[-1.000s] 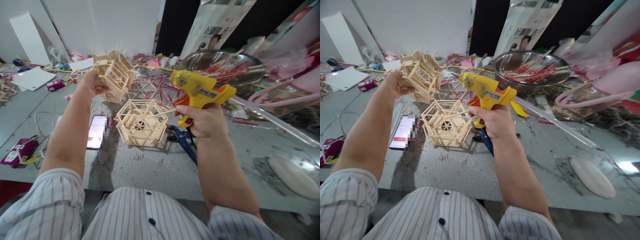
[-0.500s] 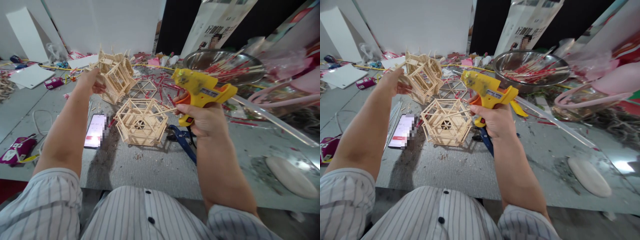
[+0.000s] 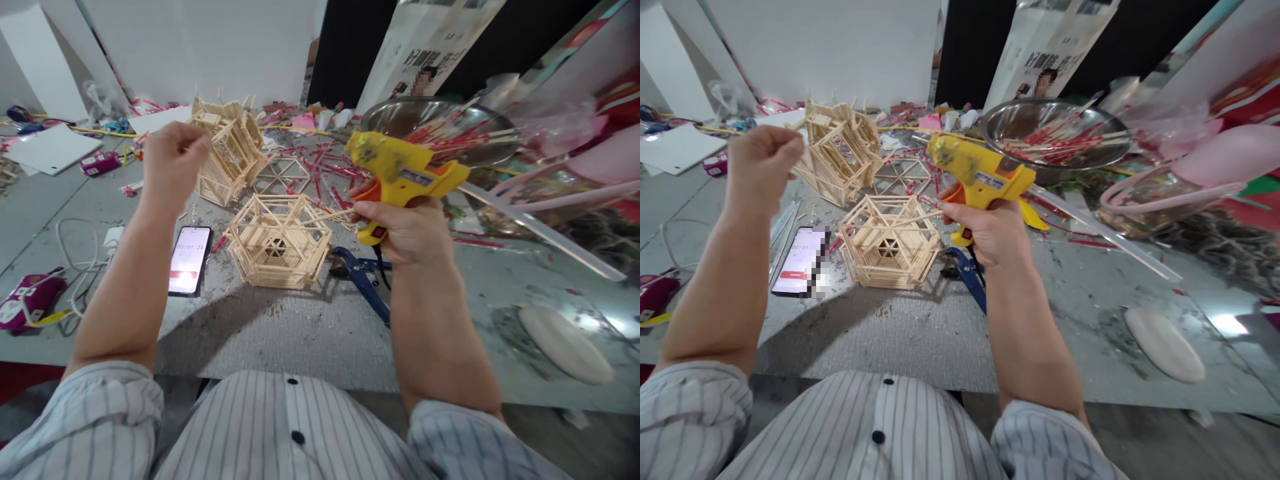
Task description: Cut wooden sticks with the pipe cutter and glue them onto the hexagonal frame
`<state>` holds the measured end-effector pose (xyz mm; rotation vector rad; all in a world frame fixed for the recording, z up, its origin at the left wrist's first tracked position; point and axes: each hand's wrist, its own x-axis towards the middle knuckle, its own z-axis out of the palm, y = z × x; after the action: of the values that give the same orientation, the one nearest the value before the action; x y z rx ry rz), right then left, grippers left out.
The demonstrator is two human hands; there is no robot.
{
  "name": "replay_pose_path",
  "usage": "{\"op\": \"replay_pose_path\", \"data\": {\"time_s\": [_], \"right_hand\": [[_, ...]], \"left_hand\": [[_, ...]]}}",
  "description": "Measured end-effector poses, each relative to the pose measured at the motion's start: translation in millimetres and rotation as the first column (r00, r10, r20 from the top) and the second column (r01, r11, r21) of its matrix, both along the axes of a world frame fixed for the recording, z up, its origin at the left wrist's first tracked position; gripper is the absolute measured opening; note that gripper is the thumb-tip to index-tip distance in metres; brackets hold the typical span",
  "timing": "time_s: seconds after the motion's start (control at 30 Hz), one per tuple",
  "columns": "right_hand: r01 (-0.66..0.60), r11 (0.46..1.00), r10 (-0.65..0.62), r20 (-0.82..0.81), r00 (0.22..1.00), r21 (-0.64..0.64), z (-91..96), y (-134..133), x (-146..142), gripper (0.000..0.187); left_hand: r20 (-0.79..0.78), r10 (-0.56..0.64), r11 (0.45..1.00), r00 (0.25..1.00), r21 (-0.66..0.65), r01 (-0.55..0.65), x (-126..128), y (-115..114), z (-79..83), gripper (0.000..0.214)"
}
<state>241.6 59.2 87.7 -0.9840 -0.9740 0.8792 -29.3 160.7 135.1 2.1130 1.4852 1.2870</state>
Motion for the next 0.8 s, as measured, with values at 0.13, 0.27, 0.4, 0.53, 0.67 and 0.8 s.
{"op": "replay_pose_path", "data": {"time_s": [0.13,0.27,0.4,0.53,0.67,0.8], "right_hand": [[-0.061,0.998,0.061,-0.013,0.998,-0.015,-1.4,-3.3,-12.0,0.017],[-0.111,0.993,0.112,0.012,0.994,-0.038,-1.7,-9.0,-21.3,0.017],[-0.13,0.991,0.132,0.055,0.99,-0.036,-5.3,-12.1,-25.8,0.018],[-0.14,0.989,0.145,0.094,0.985,-0.054,-6.2,-13.1,-25.2,0.019],[-0.108,0.994,0.11,0.092,0.99,-0.023,-1.7,-12.7,-16.5,0.023],[-0.104,0.994,0.107,0.174,0.979,-0.026,0.3,-11.5,-6.6,0.017]], "left_hand": [[-0.268,-0.323,0.946,0.907,-0.072,0.316,41.0,-66.4,4.4,0.017],[-0.342,-0.451,0.892,0.824,-0.205,0.403,61.9,-89.5,-6.5,0.018],[-0.316,-0.492,0.867,0.811,-0.269,0.42,65.8,-92.3,-20.6,0.015],[-0.252,-0.492,0.858,0.833,-0.303,0.415,60.6,-89.5,-27.8,0.014],[-0.007,-0.439,0.834,0.898,-0.376,0.405,50.9,-76.9,-32.7,0.013],[0.261,-0.373,0.778,0.89,-0.434,0.454,46.3,-64.2,-39.8,0.012]]}}
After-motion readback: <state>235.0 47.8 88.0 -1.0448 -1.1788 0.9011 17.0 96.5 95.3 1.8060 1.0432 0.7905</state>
